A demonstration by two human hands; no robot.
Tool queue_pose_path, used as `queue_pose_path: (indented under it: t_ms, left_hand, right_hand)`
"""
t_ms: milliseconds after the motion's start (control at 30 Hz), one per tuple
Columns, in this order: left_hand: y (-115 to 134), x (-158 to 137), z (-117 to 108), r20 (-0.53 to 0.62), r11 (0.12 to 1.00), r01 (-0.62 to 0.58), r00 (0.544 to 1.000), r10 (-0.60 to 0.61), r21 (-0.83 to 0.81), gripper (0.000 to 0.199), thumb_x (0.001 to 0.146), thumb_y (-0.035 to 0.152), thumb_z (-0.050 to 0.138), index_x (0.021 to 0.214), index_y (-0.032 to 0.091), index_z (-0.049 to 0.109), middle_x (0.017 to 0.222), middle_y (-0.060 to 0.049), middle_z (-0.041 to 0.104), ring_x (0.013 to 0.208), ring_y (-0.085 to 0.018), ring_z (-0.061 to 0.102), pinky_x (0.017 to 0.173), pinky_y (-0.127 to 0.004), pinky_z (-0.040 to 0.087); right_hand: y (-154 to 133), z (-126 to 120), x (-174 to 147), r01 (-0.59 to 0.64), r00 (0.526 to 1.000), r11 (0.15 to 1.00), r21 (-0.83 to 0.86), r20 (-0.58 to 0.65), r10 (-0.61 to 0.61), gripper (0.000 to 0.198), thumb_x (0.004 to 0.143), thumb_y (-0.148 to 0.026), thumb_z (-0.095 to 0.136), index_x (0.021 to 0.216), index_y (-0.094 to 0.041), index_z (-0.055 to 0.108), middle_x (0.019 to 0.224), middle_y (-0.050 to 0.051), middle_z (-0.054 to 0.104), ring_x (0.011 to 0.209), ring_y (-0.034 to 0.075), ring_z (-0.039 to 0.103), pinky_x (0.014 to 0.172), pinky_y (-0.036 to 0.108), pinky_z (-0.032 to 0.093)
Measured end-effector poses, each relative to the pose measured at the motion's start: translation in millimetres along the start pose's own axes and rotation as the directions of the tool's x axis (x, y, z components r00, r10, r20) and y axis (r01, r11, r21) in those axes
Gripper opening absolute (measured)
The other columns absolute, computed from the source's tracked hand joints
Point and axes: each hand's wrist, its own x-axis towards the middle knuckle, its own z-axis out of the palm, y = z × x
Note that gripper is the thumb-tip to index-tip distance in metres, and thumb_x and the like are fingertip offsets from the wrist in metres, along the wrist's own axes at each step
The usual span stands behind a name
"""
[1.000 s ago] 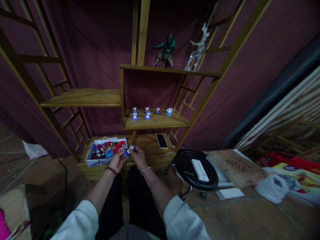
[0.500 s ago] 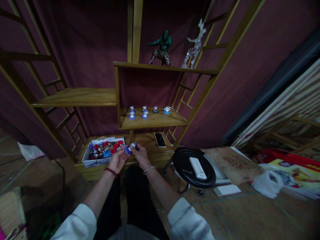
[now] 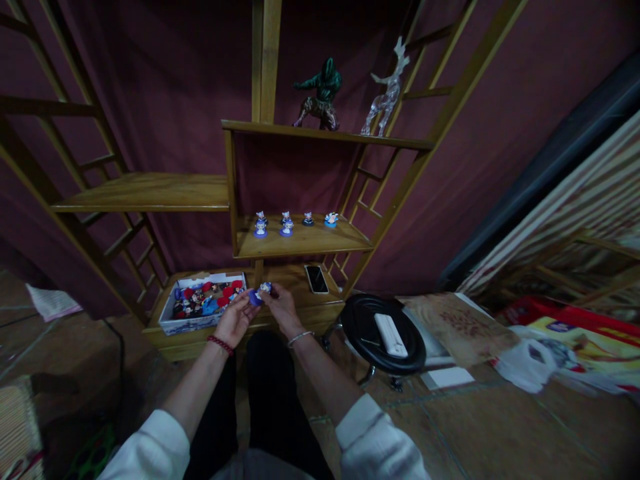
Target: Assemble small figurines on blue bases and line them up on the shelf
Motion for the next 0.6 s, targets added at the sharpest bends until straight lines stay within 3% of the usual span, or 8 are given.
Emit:
queue_pose_path:
  t_ms: [600]
  left_hand:
    - [6.0,-6.5,5.2,0.016,0.999,0.002,1.000,-0.001,-0.041,0.021,0.073,0.009,0.052,0.091,0.015,0.060,0.084,-0.004,0.064,0.072,-0.011,0.060,0.069,-0.026,0.048]
  right_hand:
    - [-8.7,-0.2,4.7,0.067,0.997,0.998,0.016,0.033,-0.068,0.021,0.064,-0.032,0.059,0.081,-0.019,0.061,0.076,-0.001,0.064,0.068,0.013,0.057,0.067,0.025,0.046]
